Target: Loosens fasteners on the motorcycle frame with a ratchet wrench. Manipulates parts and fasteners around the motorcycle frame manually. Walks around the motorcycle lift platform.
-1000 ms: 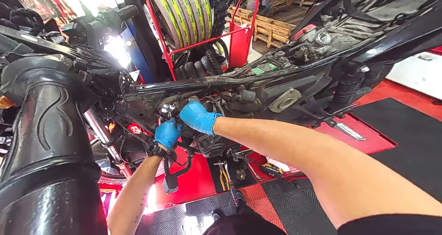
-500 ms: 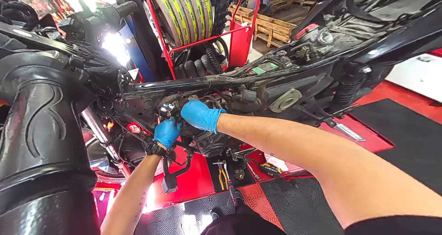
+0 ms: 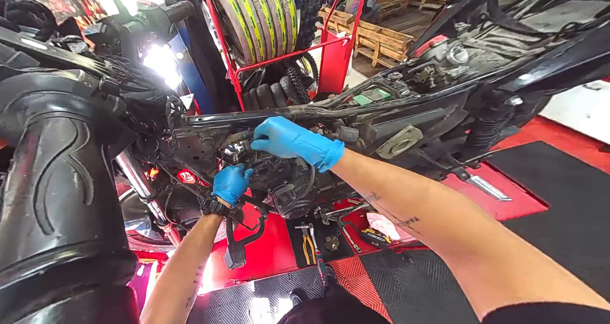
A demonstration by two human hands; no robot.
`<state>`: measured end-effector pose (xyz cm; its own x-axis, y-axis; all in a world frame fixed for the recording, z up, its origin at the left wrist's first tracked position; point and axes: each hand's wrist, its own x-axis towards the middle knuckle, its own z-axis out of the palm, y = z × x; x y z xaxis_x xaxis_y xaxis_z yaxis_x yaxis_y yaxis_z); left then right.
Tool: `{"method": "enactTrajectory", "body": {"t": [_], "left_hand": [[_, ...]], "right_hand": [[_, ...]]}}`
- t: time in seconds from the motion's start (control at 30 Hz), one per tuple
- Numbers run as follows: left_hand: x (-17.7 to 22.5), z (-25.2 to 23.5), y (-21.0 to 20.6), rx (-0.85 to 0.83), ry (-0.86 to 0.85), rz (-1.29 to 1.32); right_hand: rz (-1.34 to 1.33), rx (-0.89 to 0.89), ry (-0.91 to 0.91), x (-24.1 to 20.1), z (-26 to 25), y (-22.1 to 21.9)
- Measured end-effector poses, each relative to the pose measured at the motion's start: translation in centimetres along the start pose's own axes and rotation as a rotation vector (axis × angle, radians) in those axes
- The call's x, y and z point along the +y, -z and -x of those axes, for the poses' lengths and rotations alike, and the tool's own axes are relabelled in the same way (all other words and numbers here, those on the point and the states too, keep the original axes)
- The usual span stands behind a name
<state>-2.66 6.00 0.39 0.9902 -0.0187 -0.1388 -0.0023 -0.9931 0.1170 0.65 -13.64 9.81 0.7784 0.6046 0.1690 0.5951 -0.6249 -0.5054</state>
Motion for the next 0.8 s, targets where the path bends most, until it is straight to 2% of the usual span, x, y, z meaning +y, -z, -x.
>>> {"method": "enactTrajectory", "body": {"t": [0.17, 0.33, 0.53, 0.63, 0.8], "left_hand": [[0.0, 0.2, 0.9, 0.025, -0.012, -0.018], [0.7, 0.5, 1.0, -0.058, -0.066, -0.11], [0.0, -0.2, 0.4, 0.002, -0.025, -0.057], [0.0, 0.0, 0.3, -0.056, -0.049, -0.069], [-0.4, -0.8, 0.3, -0.025, 0.007, -0.039]], "right_hand": [[-0.264, -0.041, -0.078, 1.4, 2.4, 1.1], [-0.535, -0.049, -0.035, 1.8, 4.6, 1.9], [-0.791, 0.059, -0.022, 3.9, 8.2, 0.9], [-0.859, 0.126, 0.016, 5.4, 11.0, 0.3], [-0.978, 0.135, 0.09, 8.3, 14.9, -2.6]]}}
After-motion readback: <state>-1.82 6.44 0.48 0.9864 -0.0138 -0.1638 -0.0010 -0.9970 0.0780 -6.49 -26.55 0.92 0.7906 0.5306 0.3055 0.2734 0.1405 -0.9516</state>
